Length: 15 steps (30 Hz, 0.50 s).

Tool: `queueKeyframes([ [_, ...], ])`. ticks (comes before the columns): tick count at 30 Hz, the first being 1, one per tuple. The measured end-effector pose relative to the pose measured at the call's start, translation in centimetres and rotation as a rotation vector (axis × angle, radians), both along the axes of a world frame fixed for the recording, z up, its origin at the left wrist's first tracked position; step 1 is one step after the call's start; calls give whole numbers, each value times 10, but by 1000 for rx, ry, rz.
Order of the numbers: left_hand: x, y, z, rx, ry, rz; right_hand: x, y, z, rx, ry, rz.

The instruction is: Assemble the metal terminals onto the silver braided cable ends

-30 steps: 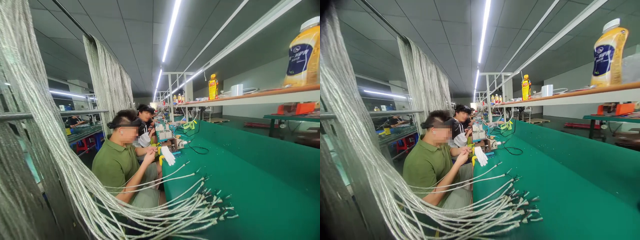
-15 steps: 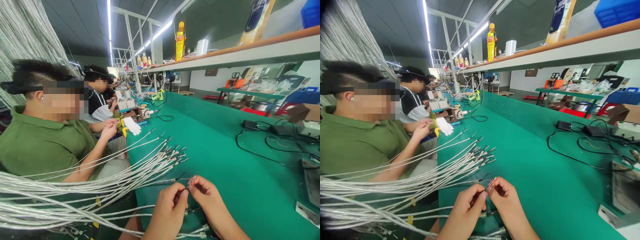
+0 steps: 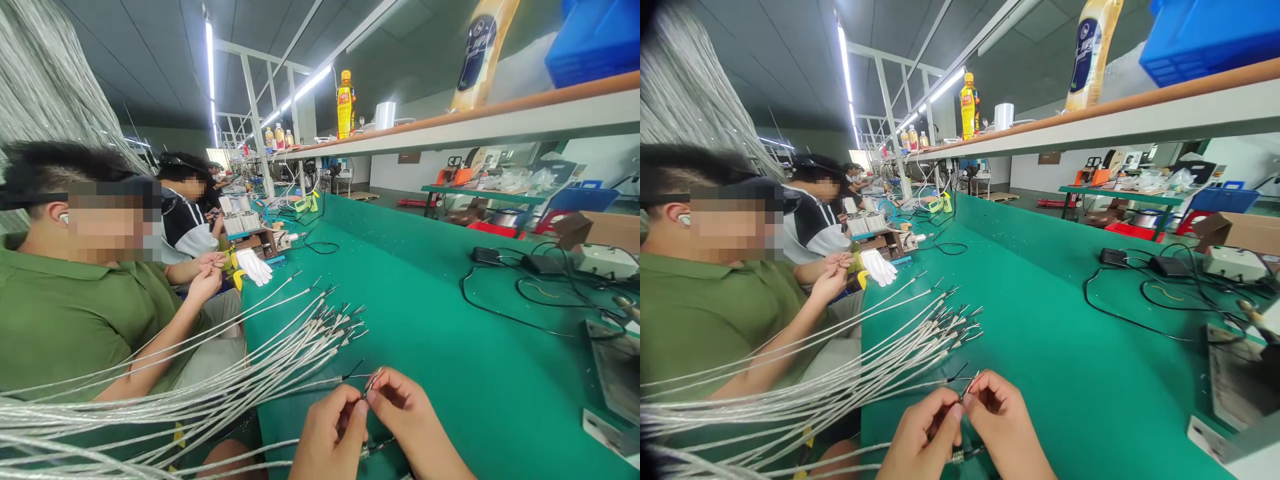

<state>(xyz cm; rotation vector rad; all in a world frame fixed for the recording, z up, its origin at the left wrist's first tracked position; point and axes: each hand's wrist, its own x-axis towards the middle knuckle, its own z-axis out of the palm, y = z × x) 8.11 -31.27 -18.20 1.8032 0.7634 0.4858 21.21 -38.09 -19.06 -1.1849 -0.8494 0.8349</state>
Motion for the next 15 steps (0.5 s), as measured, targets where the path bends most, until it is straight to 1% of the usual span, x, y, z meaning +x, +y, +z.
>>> queueKeyframes([
  [6, -1, 0, 2, 24, 4, -11, 4, 2, -6, -34, -42, 8],
  [10, -4, 1, 4, 73, -9, -35, 4, 1, -4, -56, -64, -13],
  [12, -3, 3, 1, 77, -6, -60, 4, 0, -3, -64, -68, -23],
  [15, 3, 6, -10, 94, -9, -57, 8, 1, -5, -73, -45, -19],
])
